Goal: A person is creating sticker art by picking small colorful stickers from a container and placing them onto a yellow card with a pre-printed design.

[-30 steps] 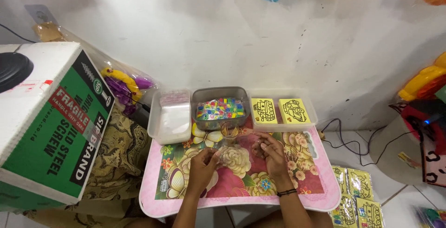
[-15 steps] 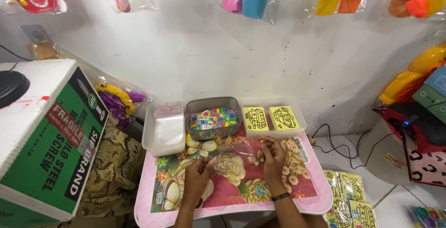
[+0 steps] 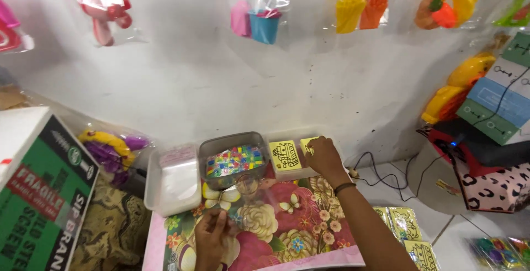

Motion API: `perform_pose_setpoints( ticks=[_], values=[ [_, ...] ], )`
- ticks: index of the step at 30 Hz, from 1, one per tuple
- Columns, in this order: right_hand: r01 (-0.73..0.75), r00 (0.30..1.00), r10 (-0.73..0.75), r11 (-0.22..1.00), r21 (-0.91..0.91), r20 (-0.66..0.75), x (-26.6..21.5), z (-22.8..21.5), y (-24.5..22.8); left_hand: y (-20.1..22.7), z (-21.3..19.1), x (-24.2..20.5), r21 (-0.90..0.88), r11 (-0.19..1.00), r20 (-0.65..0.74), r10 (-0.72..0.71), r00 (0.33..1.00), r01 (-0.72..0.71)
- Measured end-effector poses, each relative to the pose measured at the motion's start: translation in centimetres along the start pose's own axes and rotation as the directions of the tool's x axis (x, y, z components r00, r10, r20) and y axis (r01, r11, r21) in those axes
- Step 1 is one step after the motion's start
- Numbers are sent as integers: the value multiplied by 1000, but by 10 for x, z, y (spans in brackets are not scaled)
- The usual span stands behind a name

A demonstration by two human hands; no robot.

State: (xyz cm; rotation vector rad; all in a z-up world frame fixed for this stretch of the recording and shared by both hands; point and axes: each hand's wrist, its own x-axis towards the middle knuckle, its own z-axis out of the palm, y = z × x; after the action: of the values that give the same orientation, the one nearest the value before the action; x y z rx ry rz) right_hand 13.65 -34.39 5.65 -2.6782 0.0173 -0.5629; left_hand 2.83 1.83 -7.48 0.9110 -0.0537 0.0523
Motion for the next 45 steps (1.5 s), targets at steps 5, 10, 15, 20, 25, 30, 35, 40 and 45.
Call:
perform_pose_setpoints(
  ticks=[5,10,15,20,25,30,35,40,45],
  values=[
    [-115,939,209,940,-321,275,16,3,1,0,-1,3,101,995,-38,-12,999,16],
    [-70,972,148,923,-377,181,24,45,26,-2,-5,6,94,995,-35,-12,999,15],
    [-8,982,72,939,-343,176,25,45,14,-2,-9,8,494,870,-94,51,994,2],
    [129,969,-17,886,-446,247,28,46,7,-3,-10,9,485,874,-107,28,994,28],
    [156,980,-81,875,-458,179,26,54,12,4,2,6,493,869,-107,36,994,22],
    [-32,993,71,929,-368,93,24,46,16,12,13,3,393,920,-33,5,999,9],
    [-96,995,83,957,-275,-59,9,-20,-13,-6,-6,8,431,902,-49,12,999,10],
    [-92,990,102,991,99,-98,-20,-97,-59,-12,-10,10,347,937,-136,-2,991,50],
    [30,990,97,569,822,-104,-57,-57,-38,14,18,-3,271,962,-37,-17,999,27]
  ],
)
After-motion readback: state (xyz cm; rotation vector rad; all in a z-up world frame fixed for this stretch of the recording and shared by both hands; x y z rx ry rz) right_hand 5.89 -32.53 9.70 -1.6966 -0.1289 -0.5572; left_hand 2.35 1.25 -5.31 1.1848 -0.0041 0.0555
